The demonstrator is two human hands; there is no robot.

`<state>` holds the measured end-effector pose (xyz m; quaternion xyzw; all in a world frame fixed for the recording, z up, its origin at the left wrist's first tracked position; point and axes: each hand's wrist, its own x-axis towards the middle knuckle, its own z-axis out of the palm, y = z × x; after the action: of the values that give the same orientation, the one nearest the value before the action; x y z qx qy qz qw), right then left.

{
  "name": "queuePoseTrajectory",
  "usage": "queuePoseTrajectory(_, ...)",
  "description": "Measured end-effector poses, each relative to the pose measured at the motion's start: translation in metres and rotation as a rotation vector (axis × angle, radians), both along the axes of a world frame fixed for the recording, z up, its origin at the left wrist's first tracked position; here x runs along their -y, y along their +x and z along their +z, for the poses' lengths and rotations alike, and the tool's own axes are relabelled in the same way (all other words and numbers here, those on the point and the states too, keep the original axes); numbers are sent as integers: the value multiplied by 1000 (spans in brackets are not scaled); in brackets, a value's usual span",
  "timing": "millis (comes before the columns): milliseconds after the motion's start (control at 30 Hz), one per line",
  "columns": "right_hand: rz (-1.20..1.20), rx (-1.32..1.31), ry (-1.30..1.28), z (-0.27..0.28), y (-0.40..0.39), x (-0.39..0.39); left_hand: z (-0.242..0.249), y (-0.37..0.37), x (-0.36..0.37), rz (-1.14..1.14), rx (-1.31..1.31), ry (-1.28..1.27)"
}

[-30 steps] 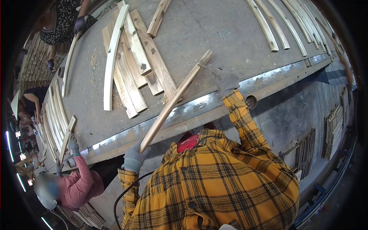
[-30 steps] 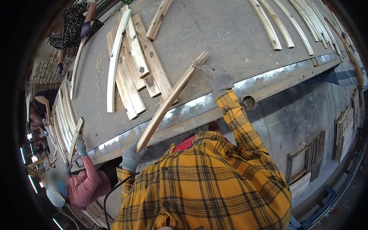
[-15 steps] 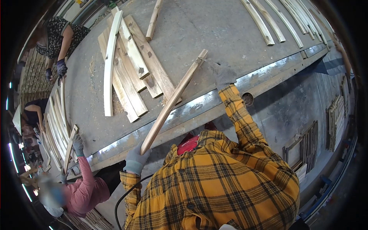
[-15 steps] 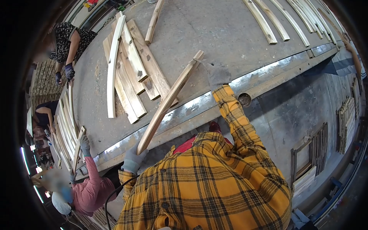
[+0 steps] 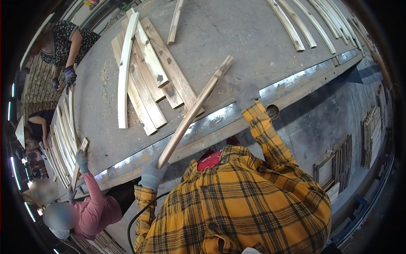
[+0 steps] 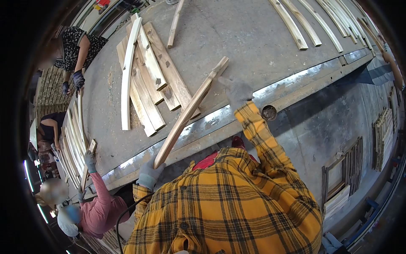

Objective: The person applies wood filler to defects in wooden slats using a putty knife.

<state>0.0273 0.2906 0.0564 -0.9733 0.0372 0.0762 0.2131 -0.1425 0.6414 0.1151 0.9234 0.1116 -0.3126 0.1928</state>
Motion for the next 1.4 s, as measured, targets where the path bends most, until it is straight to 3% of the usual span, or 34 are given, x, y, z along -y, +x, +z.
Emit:
queuePoseTrajectory(133, -77, 21, 201, -12, -23, 2, -23, 12, -4, 102, -30, -302)
queuePoseTrajectory(200, -218, 47, 649, -65, -28, 9, -4, 49, 28, 283, -317, -550)
queuePoseTrajectory(300, -327, 22, 779, -8, -37, 11, -19, 91, 58, 248, -355, -732)
queuePoseTrajectory(433, -366, 0, 828, 33, -48, 23, -19, 159, 136, 414, -464, -1173)
queuePoseTrajectory(467, -399, -33, 842, 43, -53, 25, -34, 182, 157, 425, -419, -1029)
queuePoseTrajectory(500, -426, -69, 855, 47, -55, 27, -60, 209, 179, 497, -520, -1089)
queuePoseTrajectory(533, -392, -76, 859, 43, -57, 31, -40, 229, 204, 517, -502, -1171)
queuePoseTrajectory(600, -386, 59, 1280, 26, -56, 47, -61, 280, 253, 523, -696, -1422)
queuePoseTrajectory(633, -376, 20, 1380, 9, -46, 75, -83, 308, 288, 596, -621, -1496)
queuePoseTrajectory(667, -368, -26, 1480, -5, -35, 104, -75, 322, 314, 651, -706, -1643)
queuePoseTrajectory(700, -433, 124, 1295, 12, -12, 119, -41, 319, 332, 683, -645, -1769)
queuePoseTrajectory(767, -426, 389, 1039, 41, 46, 137, -2, 314, 340, 529, -319, -1596)
queuePoseTrajectory(800, -334, 505, 1072, 1, 87, 188, -3, 309, 324, 549, -294, -1595)
queuePoseTrajectory(867, -339, 392, 470, 27, 116, 216, -7, 296, 278, 48, 402, -965)
queuePoseTrajectory(900, -322, 384, 477, 42, 118, 209, -13, 293, 259, 66, 529, -806)
queuePoseTrajectory(933, -378, 385, 96, 60, 114, 203, -25, 291, 240, 74, 648, -647)
queuePoseTrajectory(967, -424, 378, -287, 67, 112, 198, -58, 293, 201, 26, 1049, -421)
queuePoseTrajectory(1000, -409, 382, -284, 64, 113, 202, -67, 298, 151, 110, 967, -103)
queuePoseTrajectory(1033, -411, 434, -188, 58, 111, 212, -84, 296, 89, 324, 995, -302)
queuePoseTrajectory(1067, -417, 481, -92, 49, 105, 221, -54, 270, 40, 164, 994, 324)
queuePoseTrajectory(1100, -413, 481, -89, 36, 94, 223, -125, 269, -28, 186, 1089, 849)
queuePoseTrajectory(1133, -338, 423, 123, 20, 82, 226, -95, 247, -50, 370, 581, 543)
queuePoseTrajectory(1200, -257, 317, 449, 33, 55, 192, -109, 227, -102, 358, 298, 431)
queuePoseTrajectory(1233, -255, 276, 573, 58, 30, 142, -112, 215, -113, 356, 300, 428)
queuePoseTrajectory(1300, -277, 189, 663, 67, 13, 98, -116, 194, -126, 430, 392, -123)
queuePoseTrajectory(1333, -292, 88, 744, 70, 6, 83, -111, 178, -120, 427, 425, -265)
queuePoseTrajectory(1400, -223, 148, 749, 66, -4, 58, -95, 136, -101, 478, 418, -611)
